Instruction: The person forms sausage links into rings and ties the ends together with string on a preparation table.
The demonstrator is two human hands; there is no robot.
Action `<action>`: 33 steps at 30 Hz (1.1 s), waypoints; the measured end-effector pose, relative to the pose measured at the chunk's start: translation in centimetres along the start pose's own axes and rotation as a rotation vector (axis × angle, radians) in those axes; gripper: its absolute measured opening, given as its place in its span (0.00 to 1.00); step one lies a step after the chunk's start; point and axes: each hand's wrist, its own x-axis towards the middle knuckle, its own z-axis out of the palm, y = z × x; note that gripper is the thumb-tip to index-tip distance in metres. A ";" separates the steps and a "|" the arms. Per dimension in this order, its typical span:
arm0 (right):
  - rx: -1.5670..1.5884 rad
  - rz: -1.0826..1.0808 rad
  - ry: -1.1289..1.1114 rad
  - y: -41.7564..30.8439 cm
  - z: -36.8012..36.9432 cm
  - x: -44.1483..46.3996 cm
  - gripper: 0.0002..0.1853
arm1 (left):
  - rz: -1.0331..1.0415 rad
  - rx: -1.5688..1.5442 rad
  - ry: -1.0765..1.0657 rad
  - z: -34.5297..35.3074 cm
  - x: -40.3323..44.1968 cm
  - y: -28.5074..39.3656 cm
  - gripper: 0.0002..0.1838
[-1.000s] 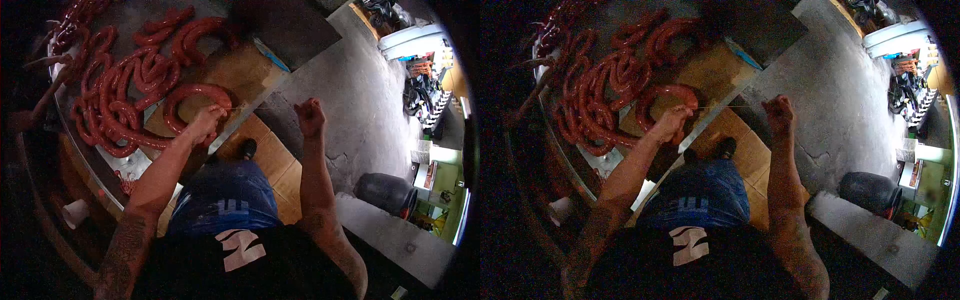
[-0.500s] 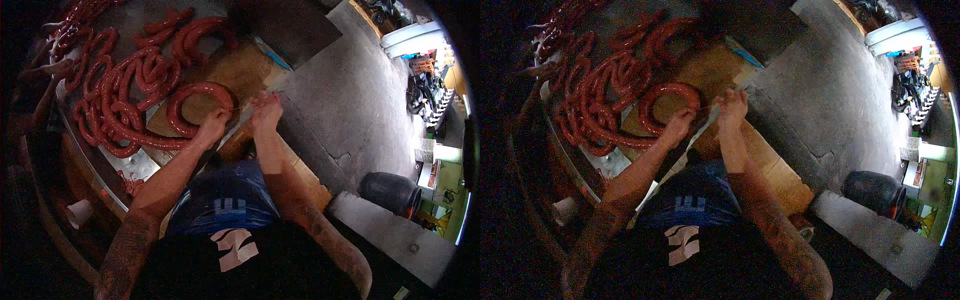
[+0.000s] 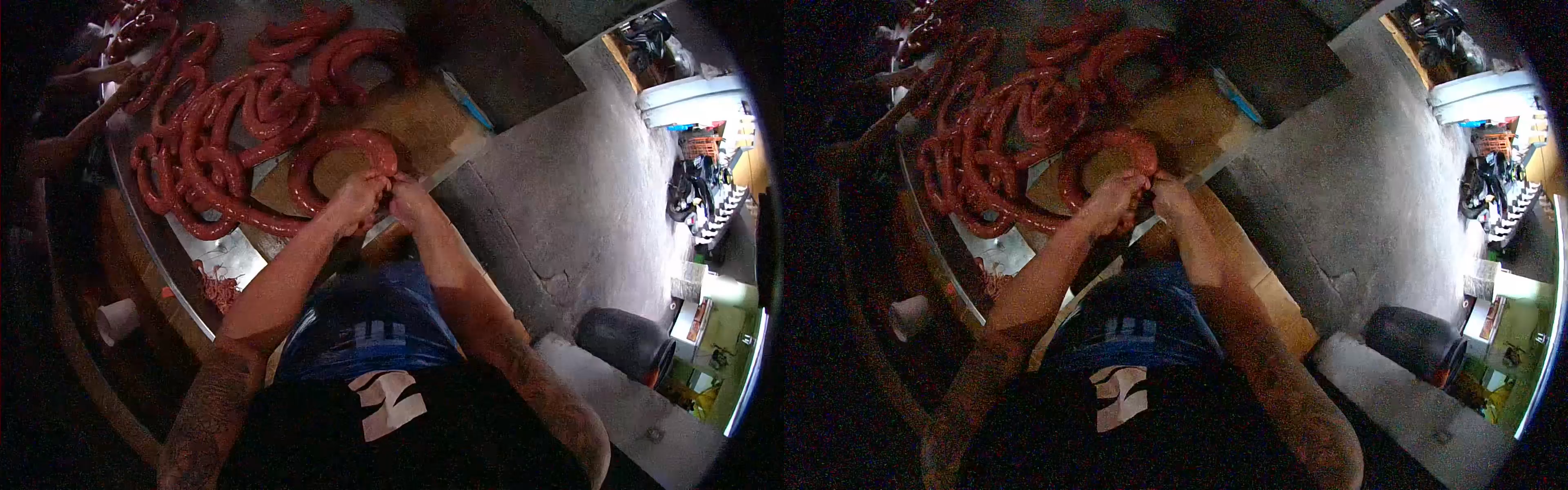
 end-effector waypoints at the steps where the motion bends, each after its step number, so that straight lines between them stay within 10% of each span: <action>1: 0.039 0.003 -0.032 -0.3 0.7 0.3 0.13 | 0.009 -0.002 0.020 -0.3 -0.8 1.0 0.14; 3: 0.116 0.012 -0.097 -0.9 2.2 1.0 0.13 | -0.022 -0.085 0.016 -1.1 -2.3 2.8 0.13; 5: -0.974 -0.114 -0.192 -2.6 0.8 1.5 0.10 | 0.044 -0.036 0.017 -2.3 -1.7 1.6 0.13; 8: -0.403 -0.534 -0.330 -3.8 -2.1 -2.4 0.08 | 0.065 0.306 0.027 -2.3 -1.8 1.2 0.15; 11: 0.354 -0.437 -0.300 -7.1 -1.6 -8.5 0.09 | 0.569 0.585 0.180 -0.5 1.0 -3.1 0.13; 13: 0.171 -0.296 -0.579 -7.4 -3.8 -8.4 0.09 | 0.543 0.620 0.208 1.4 0.3 -2.7 0.12; 17: 0.337 -0.592 -0.362 -10.8 -17.5 -0.6 0.09 | 0.505 0.684 0.173 0.3 1.5 -4.3 0.12; 23: 0.187 -0.345 -0.055 -14.3 -16.0 -1.6 0.11 | 0.249 0.816 -0.108 0.3 -3.3 -1.0 0.24; 26: -0.228 -0.588 -0.234 -13.8 -18.3 1.3 0.11 | 0.688 1.233 -0.175 -8.0 -5.1 -5.8 0.27; 27: -0.146 -0.542 -0.231 -13.9 -17.9 0.9 0.12 | 0.113 1.346 -0.266 -11.9 -5.7 -6.3 0.25; 28: -0.065 -0.489 -0.233 -14.2 -17.5 0.6 0.13 | 0.440 1.734 -0.225 -13.3 -9.5 -2.8 0.23; 31: -0.265 -0.395 -0.287 -14.8 -18.0 2.2 0.10 | -0.400 2.008 0.020 -15.0 -16.1 2.4 0.14; 33: -0.252 -0.399 -0.303 -13.3 -17.9 3.7 0.09 | -0.353 1.754 0.391 -17.0 -16.5 -0.7 0.13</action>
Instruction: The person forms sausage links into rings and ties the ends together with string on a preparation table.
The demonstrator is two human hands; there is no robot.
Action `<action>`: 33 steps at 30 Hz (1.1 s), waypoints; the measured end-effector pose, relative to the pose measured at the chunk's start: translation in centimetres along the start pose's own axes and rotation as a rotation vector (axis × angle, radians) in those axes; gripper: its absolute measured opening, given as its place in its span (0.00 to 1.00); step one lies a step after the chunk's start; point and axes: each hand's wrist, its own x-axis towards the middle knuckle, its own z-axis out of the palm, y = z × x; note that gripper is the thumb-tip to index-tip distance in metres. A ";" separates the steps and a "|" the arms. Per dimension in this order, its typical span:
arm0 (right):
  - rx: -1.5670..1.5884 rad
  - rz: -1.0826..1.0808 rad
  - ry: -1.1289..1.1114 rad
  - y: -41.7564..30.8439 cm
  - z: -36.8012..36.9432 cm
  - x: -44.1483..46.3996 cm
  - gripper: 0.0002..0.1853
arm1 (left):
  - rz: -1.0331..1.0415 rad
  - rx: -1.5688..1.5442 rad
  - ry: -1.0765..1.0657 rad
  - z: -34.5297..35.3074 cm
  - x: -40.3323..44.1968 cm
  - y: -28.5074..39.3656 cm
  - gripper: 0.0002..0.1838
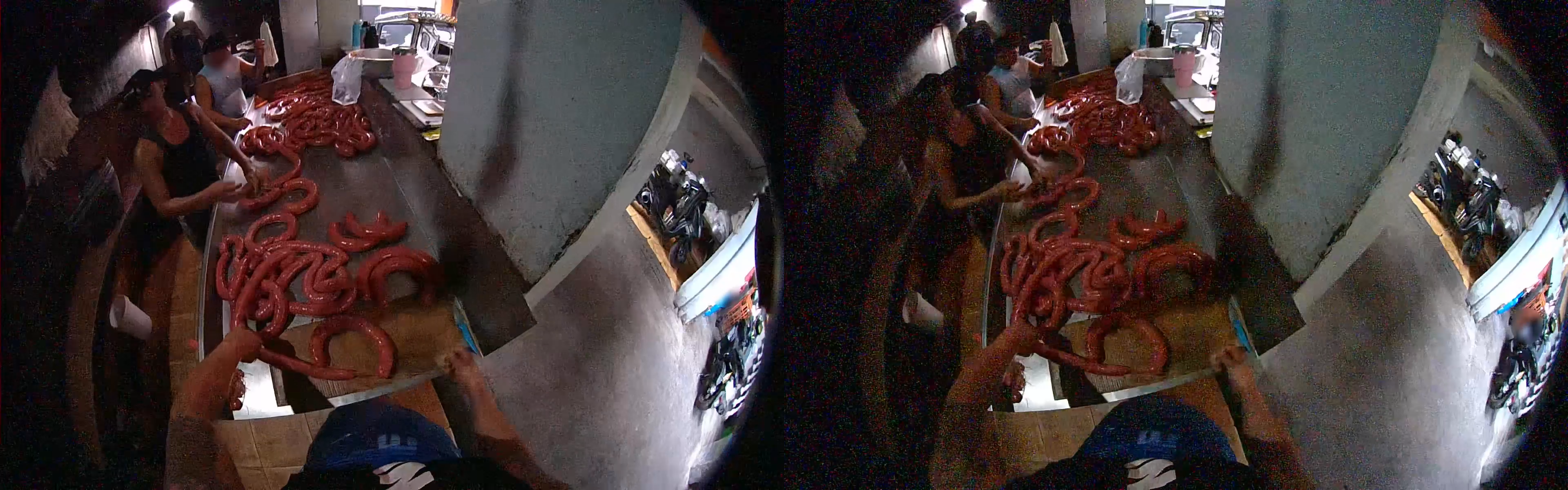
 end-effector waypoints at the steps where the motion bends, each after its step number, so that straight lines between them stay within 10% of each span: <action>1: -0.058 -0.001 -0.077 0.3 0.7 0.3 0.08 | 0.061 -0.041 0.008 -0.3 -0.5 1.1 0.13; 5: -0.109 -0.171 -0.268 4.7 0.2 1.4 0.11 | 0.226 -0.170 -0.504 -5.7 -5.5 8.5 0.22; 10: -0.810 -0.074 -0.641 0.2 1.0 -1.9 0.18 | 0.292 -0.781 -0.424 -7.6 -7.1 3.5 0.17; 13: -0.977 -0.131 -0.864 -3.1 5.7 -4.1 0.19 | 0.160 -1.252 -0.018 -7.9 -4.6 -6.4 0.16; 14: -0.833 -0.158 -0.872 -3.7 8.0 -5.6 0.19 | 0.071 -1.469 0.432 -8.4 -4.0 -6.3 0.15; 17: -0.756 0.090 -0.692 -6.8 15.6 -8.1 0.18 | -0.559 -0.727 1.315 0.1 4.1 -9.3 0.15; 22: -0.914 0.128 -0.608 -5.9 24.0 -7.4 0.15 | 0.182 -1.453 0.116 8.3 4.1 9.1 0.16; 24: -0.866 0.067 -0.628 -6.0 25.5 -7.0 0.14 | 0.114 -1.663 -0.033 4.5 0.6 13.6 0.20; 25: -0.854 0.090 -0.636 -7.8 26.5 -7.9 0.15 | 0.098 -2.243 -0.265 10.9 5.4 17.0 0.19; 33: -0.684 0.117 -0.477 -10.3 26.5 -12.7 0.15 | -0.152 -2.758 -0.004 1.4 4.6 18.1 0.21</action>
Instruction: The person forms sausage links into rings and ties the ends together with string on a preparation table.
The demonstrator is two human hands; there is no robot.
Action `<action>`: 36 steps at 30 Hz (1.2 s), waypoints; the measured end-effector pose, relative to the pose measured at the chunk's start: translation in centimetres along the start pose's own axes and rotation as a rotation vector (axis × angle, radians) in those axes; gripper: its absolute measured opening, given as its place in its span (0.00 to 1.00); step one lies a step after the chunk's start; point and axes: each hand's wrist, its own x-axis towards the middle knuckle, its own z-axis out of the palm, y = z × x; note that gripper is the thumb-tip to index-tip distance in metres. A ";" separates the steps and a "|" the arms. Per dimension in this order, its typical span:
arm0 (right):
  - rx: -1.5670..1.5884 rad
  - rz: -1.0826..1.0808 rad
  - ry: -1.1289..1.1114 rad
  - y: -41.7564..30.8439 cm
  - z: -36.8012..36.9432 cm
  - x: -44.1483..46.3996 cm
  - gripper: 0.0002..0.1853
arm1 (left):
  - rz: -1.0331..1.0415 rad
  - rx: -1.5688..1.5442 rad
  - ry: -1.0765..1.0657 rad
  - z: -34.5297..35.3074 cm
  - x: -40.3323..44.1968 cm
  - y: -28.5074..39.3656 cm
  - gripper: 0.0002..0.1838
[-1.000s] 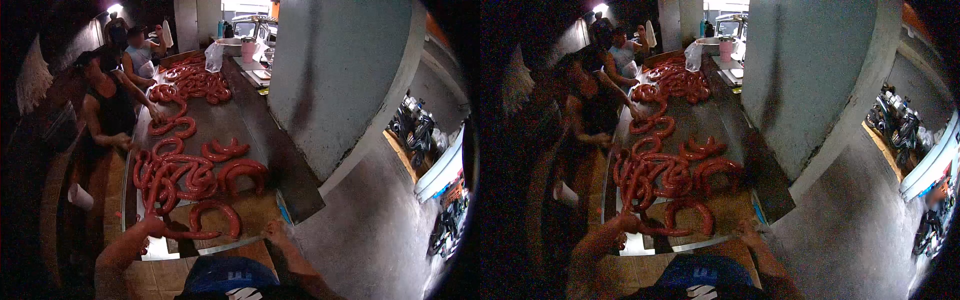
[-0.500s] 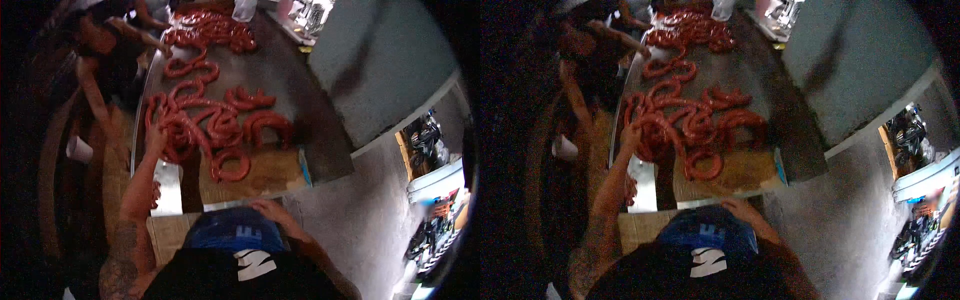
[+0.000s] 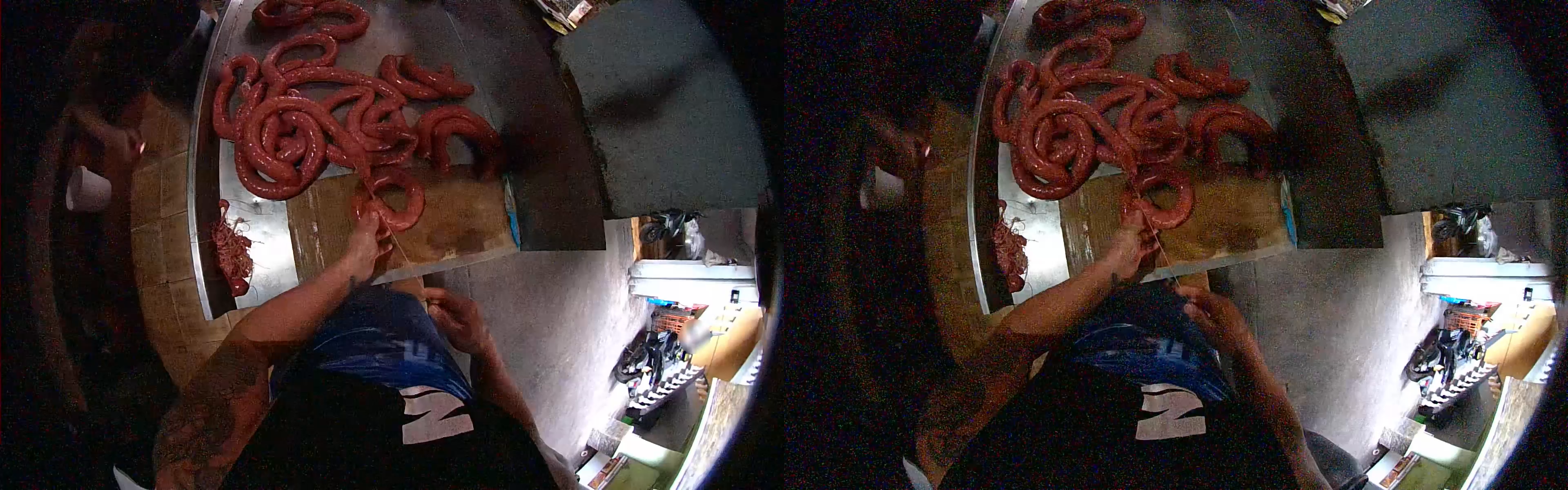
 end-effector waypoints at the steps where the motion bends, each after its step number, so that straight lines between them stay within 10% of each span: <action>1: 0.110 0.055 0.018 0.1 -0.2 -0.9 0.15 | 0.028 0.014 0.029 0.5 0.0 0.1 0.20; 13: -0.237 0.003 0.253 11.9 -6.9 0.5 0.09 | -0.030 0.059 -0.157 -1.5 6.4 5.1 0.12; 15: -0.314 0.024 0.361 7.8 -9.7 5.7 0.10 | 0.634 0.979 -0.071 -1.5 6.3 4.9 0.16; 19: -0.215 -0.482 0.476 3.4 -11.9 18.5 0.19 | 0.491 1.122 -0.355 -1.3 4.0 6.4 0.19; 21: -0.794 -0.181 0.563 5.5 -13.5 22.9 0.20 | 0.117 1.096 -0.522 -0.2 2.6 7.9 0.18; 27: -1.013 -0.597 0.610 17.6 -18.7 17.6 0.12 | -0.017 0.770 -0.250 0.6 4.7 5.5 0.14; 30: -0.881 0.262 0.481 17.7 -18.3 9.0 0.13 | 0.060 0.640 -0.174 -0.9 7.4 1.5 0.16; 33: -0.480 0.004 0.708 14.1 -12.7 7.7 0.21 | 0.232 0.664 -0.104 0.6 7.0 -0.5 0.16; 36: -0.304 0.183 0.052 4.8 -6.7 11.7 0.23 | 0.425 0.763 -0.076 3.4 5.9 -0.1 0.16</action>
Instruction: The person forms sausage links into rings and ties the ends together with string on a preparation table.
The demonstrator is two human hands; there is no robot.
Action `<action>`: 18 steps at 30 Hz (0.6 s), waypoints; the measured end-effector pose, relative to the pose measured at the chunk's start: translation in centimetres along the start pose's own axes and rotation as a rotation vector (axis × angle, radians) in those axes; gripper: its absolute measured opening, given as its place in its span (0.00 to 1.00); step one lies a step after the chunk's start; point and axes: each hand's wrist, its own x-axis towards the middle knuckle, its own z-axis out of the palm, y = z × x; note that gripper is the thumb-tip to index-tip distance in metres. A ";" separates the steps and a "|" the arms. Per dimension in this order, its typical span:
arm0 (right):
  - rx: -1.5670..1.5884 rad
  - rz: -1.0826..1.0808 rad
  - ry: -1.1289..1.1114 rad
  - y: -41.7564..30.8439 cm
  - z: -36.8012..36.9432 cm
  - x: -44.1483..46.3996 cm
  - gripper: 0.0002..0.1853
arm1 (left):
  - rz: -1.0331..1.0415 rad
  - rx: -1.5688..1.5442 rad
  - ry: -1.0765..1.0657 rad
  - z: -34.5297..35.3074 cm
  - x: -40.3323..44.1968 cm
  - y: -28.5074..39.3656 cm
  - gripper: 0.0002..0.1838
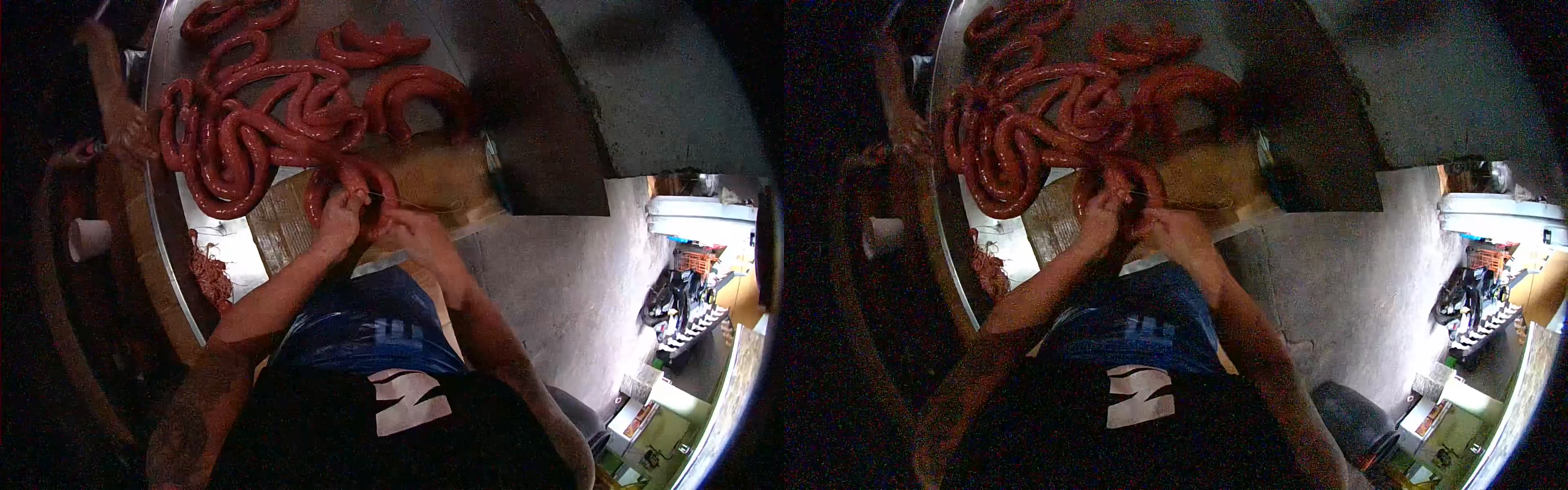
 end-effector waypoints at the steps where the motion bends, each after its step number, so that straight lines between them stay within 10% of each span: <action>1: 0.178 -0.002 0.081 1.9 3.3 3.0 0.24 | 0.075 0.042 0.057 0.3 -0.3 1.4 0.16; 9: 1.268 -0.108 0.918 -1.4 0.6 6.8 0.19 | -0.086 0.165 0.066 1.5 -1.0 0.2 0.18; 12: -0.141 -0.519 0.454 0.3 3.0 7.9 0.17 | 0.084 0.315 0.137 2.5 -0.2 -3.0 0.19; 18: 0.249 -0.426 0.323 3.3 3.4 4.4 0.11 | -0.115 0.246 0.169 2.9 0.2 -1.5 0.21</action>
